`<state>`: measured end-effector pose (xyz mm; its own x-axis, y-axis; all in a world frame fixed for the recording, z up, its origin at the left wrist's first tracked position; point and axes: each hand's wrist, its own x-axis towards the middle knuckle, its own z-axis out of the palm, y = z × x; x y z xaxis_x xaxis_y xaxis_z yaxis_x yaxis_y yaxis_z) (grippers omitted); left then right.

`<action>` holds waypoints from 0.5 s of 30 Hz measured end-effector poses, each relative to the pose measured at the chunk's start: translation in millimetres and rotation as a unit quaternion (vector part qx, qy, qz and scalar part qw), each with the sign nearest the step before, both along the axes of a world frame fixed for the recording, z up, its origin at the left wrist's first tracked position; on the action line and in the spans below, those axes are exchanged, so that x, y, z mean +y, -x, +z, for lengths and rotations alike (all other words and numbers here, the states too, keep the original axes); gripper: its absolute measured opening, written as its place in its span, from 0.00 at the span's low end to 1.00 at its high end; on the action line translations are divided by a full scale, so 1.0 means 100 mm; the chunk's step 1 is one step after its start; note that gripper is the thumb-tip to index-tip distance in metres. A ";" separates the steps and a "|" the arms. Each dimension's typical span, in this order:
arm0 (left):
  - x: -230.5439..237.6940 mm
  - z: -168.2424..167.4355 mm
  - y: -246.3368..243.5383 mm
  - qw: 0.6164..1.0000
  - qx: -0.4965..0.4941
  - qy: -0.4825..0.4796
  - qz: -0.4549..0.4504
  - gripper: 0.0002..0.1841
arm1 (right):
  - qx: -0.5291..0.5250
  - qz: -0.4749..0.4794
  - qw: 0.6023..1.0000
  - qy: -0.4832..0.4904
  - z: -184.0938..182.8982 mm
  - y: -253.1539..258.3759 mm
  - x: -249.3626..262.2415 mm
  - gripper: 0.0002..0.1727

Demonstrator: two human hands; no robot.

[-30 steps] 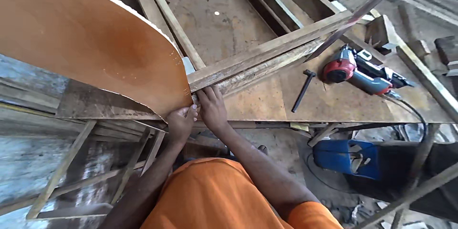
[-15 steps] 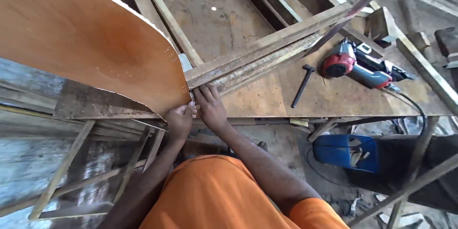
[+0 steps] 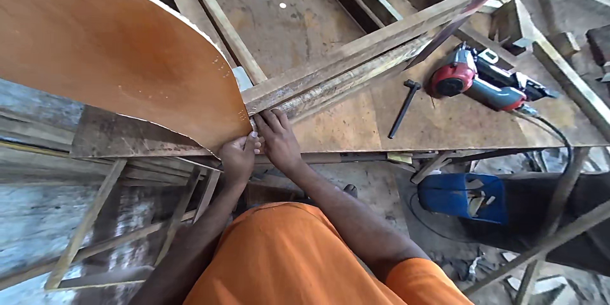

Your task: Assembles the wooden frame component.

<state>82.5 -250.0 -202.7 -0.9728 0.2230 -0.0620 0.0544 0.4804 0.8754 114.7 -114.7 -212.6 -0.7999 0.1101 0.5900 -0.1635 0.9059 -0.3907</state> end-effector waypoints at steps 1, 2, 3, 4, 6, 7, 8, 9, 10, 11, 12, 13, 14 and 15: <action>0.00 0.00 0.00 1.000 0.001 0.003 0.000 0.19 | -0.005 0.000 1.000 0.000 0.00 0.00 0.00 0.23; 0.00 0.00 0.00 1.000 0.000 0.006 -0.001 0.19 | -0.012 -0.001 1.000 -0.002 0.01 0.01 0.00 0.23; 0.00 0.01 0.00 1.000 -0.004 0.012 -0.004 0.20 | -0.020 -0.005 1.000 -0.007 0.01 0.01 0.00 0.23; 0.00 0.03 0.00 1.000 -0.010 0.020 -0.008 0.20 | -0.024 -0.009 1.000 -0.011 0.02 0.01 -0.01 0.23; 0.00 0.03 0.00 1.000 -0.006 0.025 -0.011 0.21 | -0.019 -0.013 1.000 -0.016 0.04 0.01 -0.02 0.21; -0.01 0.03 0.00 1.000 -0.001 0.025 -0.011 0.21 | -0.017 -0.013 1.000 -0.019 0.05 0.00 -0.02 0.20; -0.01 0.03 0.00 1.000 0.001 0.026 -0.010 0.21 | -0.019 -0.012 1.000 -0.021 0.06 0.00 -0.03 0.20; -0.01 0.03 0.00 1.000 0.003 0.028 -0.009 0.21 | -0.024 -0.013 0.999 -0.024 0.07 0.00 -0.03 0.20; 0.00 0.03 0.00 1.000 0.005 0.028 -0.008 0.20 | -0.029 -0.014 0.999 -0.027 0.07 -0.01 -0.03 0.20; 0.00 0.03 0.00 1.000 0.006 0.028 -0.007 0.20 | -0.030 -0.016 0.999 -0.030 0.07 0.00 -0.04 0.20; 0.00 0.03 0.00 1.000 0.003 0.025 -0.005 0.20 | -0.026 -0.018 0.999 -0.028 0.05 0.00 -0.04 0.20; 0.01 0.04 -0.01 1.000 -0.002 0.017 0.001 0.20 | -0.020 -0.019 0.999 -0.017 0.04 -0.02 -0.04 0.22; 0.02 0.06 -0.03 1.000 -0.006 0.008 0.007 0.20 | -0.005 -0.019 1.000 0.005 0.03 -0.05 -0.05 0.24; 0.02 0.08 -0.06 1.000 -0.013 -0.003 0.007 0.21 | 0.009 -0.022 0.999 0.038 0.04 -0.11 -0.05 0.26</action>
